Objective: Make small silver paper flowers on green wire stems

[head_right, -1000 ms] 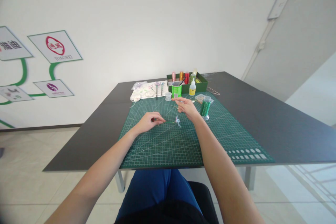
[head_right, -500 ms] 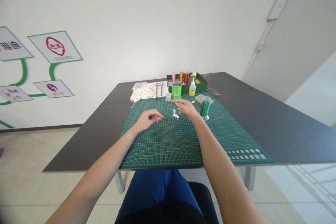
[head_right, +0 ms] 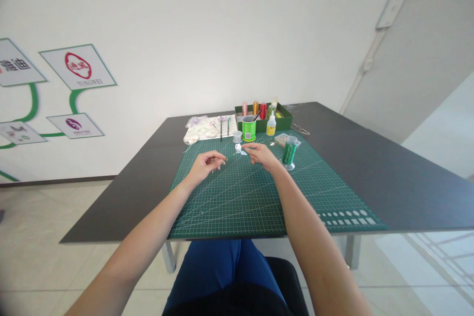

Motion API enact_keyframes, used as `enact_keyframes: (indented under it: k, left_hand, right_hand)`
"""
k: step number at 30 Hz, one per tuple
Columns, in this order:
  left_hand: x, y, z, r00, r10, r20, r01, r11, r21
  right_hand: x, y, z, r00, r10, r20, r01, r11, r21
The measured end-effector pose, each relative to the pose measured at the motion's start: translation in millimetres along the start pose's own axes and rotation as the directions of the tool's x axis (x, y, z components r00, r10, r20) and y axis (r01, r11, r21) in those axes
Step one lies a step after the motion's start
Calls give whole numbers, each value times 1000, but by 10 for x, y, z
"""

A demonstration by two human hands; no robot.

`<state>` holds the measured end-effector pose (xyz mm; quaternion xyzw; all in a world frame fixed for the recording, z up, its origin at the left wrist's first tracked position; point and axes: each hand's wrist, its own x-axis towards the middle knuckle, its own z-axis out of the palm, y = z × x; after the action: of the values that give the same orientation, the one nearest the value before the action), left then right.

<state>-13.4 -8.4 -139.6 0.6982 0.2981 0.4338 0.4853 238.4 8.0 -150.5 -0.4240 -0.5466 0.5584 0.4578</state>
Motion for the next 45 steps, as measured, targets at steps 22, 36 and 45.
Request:
enact_keyframes:
  k: [22, 36, 45]
  left_hand:
    - [38, -61, -19, 985, 2, -170, -29, 987, -157]
    - [38, -17, 1, 978, -23, -207, -25, 974, -226]
    - [38, -22, 5, 979, -24, -203, -21, 975, -221]
  right_hand:
    - [-26, 27, 38, 993, 24, 114, -8, 991, -136]
    - [-4, 32, 66, 989, 30, 147, 5, 973, -232]
    - [-4, 36, 63, 987, 62, 145, -19, 960, -280]
